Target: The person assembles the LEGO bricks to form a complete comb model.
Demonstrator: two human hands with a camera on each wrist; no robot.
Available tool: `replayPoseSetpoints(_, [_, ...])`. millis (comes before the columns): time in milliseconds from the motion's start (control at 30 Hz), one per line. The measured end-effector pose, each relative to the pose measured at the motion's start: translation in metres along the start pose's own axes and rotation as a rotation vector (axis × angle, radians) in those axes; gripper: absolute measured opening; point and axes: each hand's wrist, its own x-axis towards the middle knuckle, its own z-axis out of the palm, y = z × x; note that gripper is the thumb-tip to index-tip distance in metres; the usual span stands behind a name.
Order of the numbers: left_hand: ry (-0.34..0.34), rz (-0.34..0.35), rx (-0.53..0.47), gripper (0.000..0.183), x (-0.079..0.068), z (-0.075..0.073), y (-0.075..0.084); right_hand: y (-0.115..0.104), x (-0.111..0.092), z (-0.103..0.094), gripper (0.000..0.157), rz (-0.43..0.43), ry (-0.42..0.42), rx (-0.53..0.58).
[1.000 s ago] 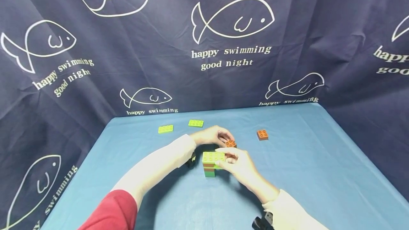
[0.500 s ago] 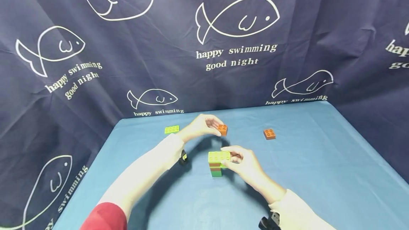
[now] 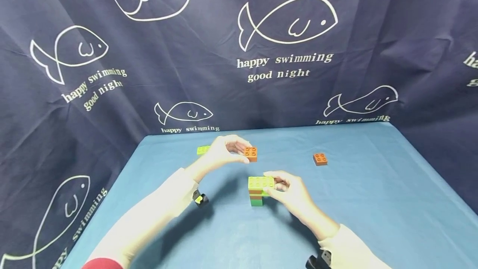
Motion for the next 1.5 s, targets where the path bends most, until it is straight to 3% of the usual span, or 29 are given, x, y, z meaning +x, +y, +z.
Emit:
replayPoseSetpoints(133, [0.043,0.011,0.019,0.04,-0.014,0.004,0.007,-0.002,0.0,-0.001,0.044,-0.015,0.0,-0.003])
replayPoseSetpoints(300, [0.093,0.006,-0.03,0.04,-0.027,0.012,0.011,-0.004,0.0,-0.003,0.043,-0.026,-0.001,-0.013])
replayPoseSetpoints(500, [0.082,0.003,-0.049,0.039,-0.038,0.024,0.009,-0.003,-0.004,-0.001,0.042,-0.039,0.006,-0.047])
replayPoseSetpoints(633, [0.06,0.0,-0.043,0.039,-0.042,0.031,0.003,-0.002,-0.003,-0.001,0.041,-0.054,0.013,-0.068])
replayPoseSetpoints(967, [0.087,0.009,-0.064,0.036,-0.047,0.045,-0.005,-0.001,-0.004,-0.001,0.04,-0.09,0.002,-0.061])
replayPoseSetpoints(1200, [0.09,0.01,-0.07,0.036,-0.05,0.046,-0.014,0.0,-0.001,0.003,0.038,-0.177,0.011,-0.038])
replayPoseSetpoints(1500, [0.082,-0.008,-0.032,0.038,-0.052,0.047,-0.012,-0.005,0.002,0.005,0.038,-0.114,0.069,-0.074])
